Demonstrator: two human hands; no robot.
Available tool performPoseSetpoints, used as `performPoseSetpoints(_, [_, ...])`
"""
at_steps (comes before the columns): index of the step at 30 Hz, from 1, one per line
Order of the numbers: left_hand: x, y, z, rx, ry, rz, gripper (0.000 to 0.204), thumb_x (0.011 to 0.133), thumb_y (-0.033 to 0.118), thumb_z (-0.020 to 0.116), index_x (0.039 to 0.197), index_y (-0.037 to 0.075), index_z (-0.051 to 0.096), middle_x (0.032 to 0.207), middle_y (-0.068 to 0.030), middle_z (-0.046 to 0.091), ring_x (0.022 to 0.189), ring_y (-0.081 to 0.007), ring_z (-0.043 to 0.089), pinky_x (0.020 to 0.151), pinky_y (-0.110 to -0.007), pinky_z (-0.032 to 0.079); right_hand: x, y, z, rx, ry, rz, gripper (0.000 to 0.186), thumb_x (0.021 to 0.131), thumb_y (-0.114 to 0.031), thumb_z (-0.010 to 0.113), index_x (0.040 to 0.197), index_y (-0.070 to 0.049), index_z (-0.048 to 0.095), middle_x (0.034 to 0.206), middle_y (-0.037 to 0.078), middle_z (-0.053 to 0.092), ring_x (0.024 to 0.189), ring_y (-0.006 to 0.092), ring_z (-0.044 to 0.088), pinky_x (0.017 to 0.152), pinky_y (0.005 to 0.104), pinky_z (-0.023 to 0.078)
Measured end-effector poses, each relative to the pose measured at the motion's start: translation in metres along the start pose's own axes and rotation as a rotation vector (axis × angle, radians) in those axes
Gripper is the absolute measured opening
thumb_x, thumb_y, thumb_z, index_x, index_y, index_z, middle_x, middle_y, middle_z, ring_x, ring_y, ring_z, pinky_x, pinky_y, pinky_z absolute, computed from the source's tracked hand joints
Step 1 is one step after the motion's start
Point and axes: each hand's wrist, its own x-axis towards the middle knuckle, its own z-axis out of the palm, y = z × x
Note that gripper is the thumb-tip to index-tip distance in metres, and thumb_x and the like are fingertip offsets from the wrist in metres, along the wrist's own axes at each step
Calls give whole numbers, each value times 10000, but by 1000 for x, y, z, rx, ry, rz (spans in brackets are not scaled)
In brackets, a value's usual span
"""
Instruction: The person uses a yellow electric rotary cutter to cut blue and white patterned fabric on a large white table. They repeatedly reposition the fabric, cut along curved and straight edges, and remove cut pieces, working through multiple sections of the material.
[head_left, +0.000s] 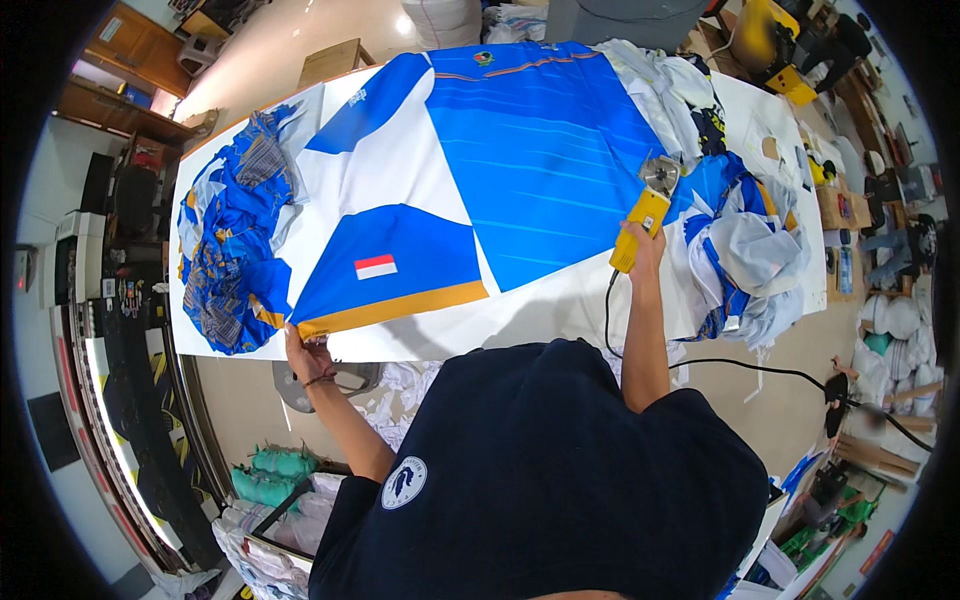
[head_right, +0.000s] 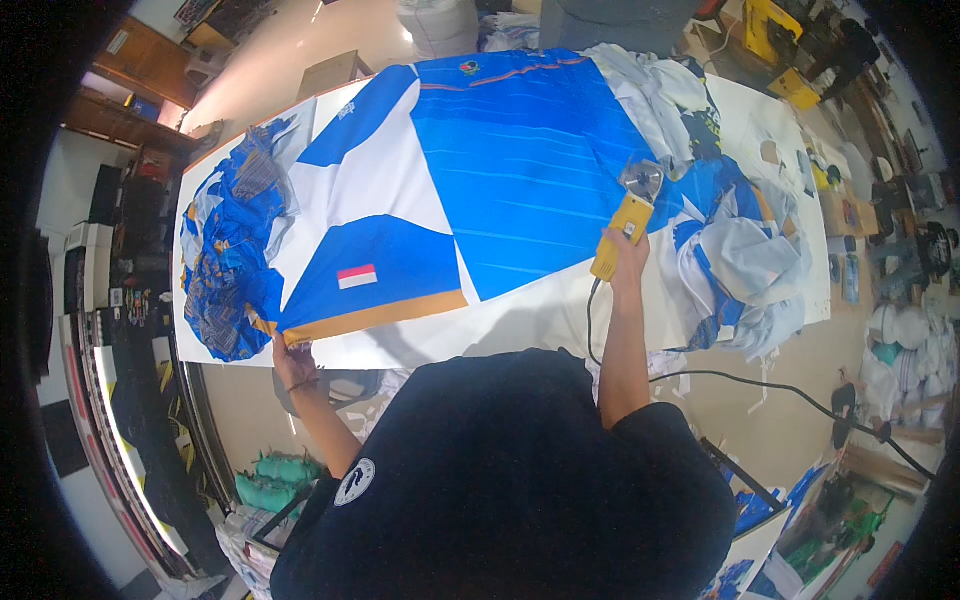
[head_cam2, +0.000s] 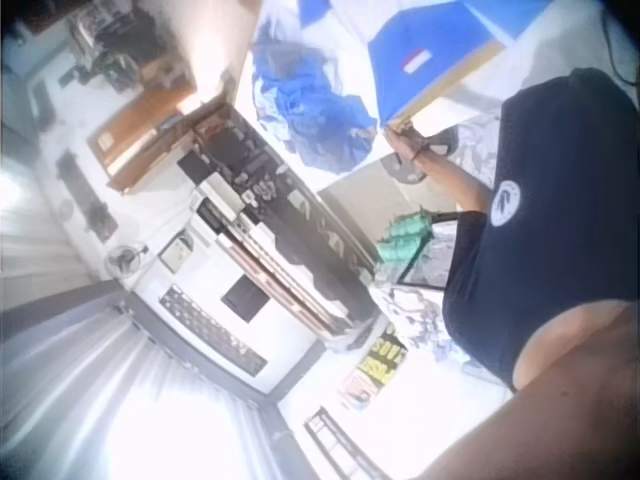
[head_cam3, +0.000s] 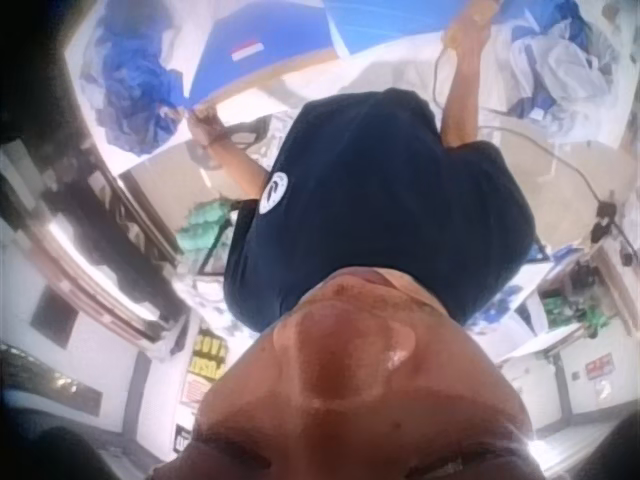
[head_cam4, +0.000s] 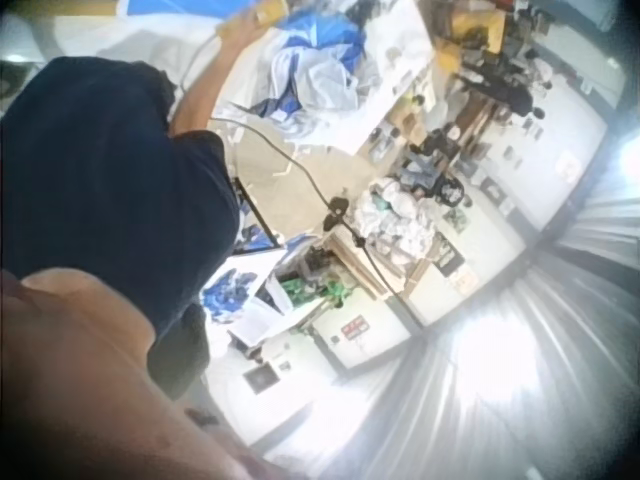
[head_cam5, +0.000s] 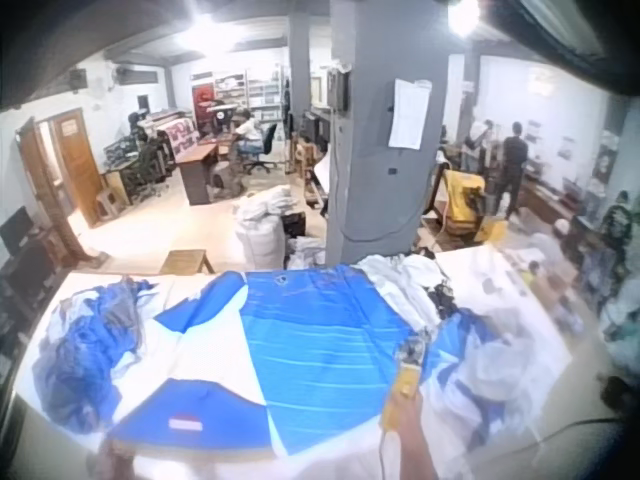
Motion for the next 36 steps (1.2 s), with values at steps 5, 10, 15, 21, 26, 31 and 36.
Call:
performPoseSetpoints(5, [6,-35,-72,478,622,-305,310,1043,332,625,1037,22,625,820,-70,650,570,-137,573,469,-320,461,20,-4,-10,6,12,9,438,794,-71,743,1191,-16,567,991,150,710,811,238,692,641,361,571])
performPoseSetpoints(10, [-12,-57,-74,759,635,-333,301,1033,283,625,974,-11,640,708,-108,619,516,-180,551,450,-349,437,29,-8,-13,-7,42,34,441,800,-79,741,1198,-17,561,989,154,709,822,247,695,679,369,570])
performPoseSetpoints(15, [-11,-64,-148,1377,480,-301,319,945,264,706,1106,-6,654,792,-150,661,615,-300,628,604,-430,532,18,2,-27,21,39,92,410,814,-47,723,1191,-7,569,978,136,678,836,247,696,711,366,569])
performPoseSetpoints(21, [-24,-64,-36,1817,512,8,480,826,311,795,1240,101,674,1178,-195,674,1156,-417,601,1014,-522,468,-26,-10,-30,-133,25,2,330,815,-38,728,1122,-5,611,932,101,663,753,211,673,650,347,566])
performPoseSetpoints(26, [5,-101,5,1731,-14,316,845,784,519,824,1489,173,512,1565,-274,356,1443,-486,324,1139,-616,315,-50,6,4,-12,-149,172,437,811,-28,727,1219,5,575,1078,146,682,829,223,684,670,353,585])
performPoseSetpoints(31, [-7,-116,65,2007,-173,-116,1254,668,796,766,1661,299,184,1715,-239,-53,1544,-545,-75,1145,-779,25,-53,25,18,19,-242,162,567,802,-52,724,1325,-3,511,1263,185,671,907,228,681,711,358,594])
performPoseSetpoints(36, [-31,-120,73,1988,-207,-238,1325,647,849,727,1671,297,92,1697,-274,-113,1487,-642,-118,1103,-821,-5,-58,12,3,-193,-249,56,507,781,20,732,1261,-21,577,1076,93,681,867,194,677,732,345,582])
